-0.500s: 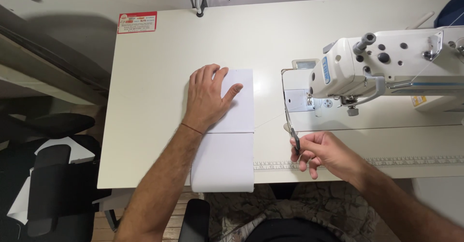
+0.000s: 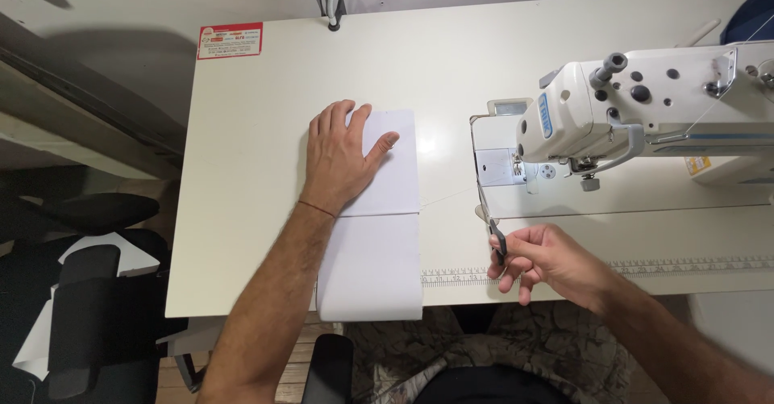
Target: Preparing and aligning leather pieces at a sewing station and trimming them with scissors
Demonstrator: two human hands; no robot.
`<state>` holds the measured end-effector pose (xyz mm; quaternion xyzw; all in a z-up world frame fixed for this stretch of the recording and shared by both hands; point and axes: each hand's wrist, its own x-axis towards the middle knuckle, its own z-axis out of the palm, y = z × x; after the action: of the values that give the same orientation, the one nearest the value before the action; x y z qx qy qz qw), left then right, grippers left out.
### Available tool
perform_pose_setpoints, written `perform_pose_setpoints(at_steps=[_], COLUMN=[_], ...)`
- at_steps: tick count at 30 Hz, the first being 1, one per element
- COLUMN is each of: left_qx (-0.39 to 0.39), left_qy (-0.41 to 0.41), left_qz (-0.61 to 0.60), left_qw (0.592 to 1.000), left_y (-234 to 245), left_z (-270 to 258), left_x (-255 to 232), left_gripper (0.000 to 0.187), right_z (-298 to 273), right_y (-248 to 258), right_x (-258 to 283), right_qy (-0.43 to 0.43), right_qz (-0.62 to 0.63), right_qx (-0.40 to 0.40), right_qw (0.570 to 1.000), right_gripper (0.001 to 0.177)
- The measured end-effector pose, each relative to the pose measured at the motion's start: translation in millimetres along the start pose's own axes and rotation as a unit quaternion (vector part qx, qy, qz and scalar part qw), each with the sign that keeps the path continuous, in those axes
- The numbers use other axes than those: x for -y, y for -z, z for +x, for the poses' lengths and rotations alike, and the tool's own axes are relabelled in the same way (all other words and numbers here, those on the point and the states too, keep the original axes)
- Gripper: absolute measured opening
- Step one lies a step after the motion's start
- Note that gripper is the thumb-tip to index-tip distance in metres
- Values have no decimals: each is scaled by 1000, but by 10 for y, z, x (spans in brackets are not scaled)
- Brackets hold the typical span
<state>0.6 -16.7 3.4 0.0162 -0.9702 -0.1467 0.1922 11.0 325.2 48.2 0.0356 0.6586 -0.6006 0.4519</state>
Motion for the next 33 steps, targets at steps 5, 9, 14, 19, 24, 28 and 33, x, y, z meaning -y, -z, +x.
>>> perform_pose_setpoints(at_steps=[5,9,14,19,24,28,33], left_qx=[-3,-43,-103,18,83,37,50], left_qy=[2,-6,-10,83,295,288,40], left_qz=[-4,-3,-21,-59,210,147,-52], left_qw=[1000,999,994,995,928,946,997], left_y=[-27,-54,132,698,628,583,462], left_z=[-21,5,4,-438,-1074,-1135,-830], left_x=[23,9,-76,-419,-598,-727,-1018], left_gripper=[69,62,55,44,102,109,35], right_z=[-95,-172,-272,-326,-282,-190,-263], right_y=[-35,44,53,-52,-163,-358,-231], right_x=[-56,-106,-167,-305,-458,-627,-671], right_qy=[0,-29,-52,-36,-43,-39,12], right_qz=[-9,-10,-3,26,97,99,71], right_qx=[0,4,11,52,93,116,54], right_qw=[1000,1000,999,998,990,988,996], right_gripper=[36,36,35,52,57,51,34])
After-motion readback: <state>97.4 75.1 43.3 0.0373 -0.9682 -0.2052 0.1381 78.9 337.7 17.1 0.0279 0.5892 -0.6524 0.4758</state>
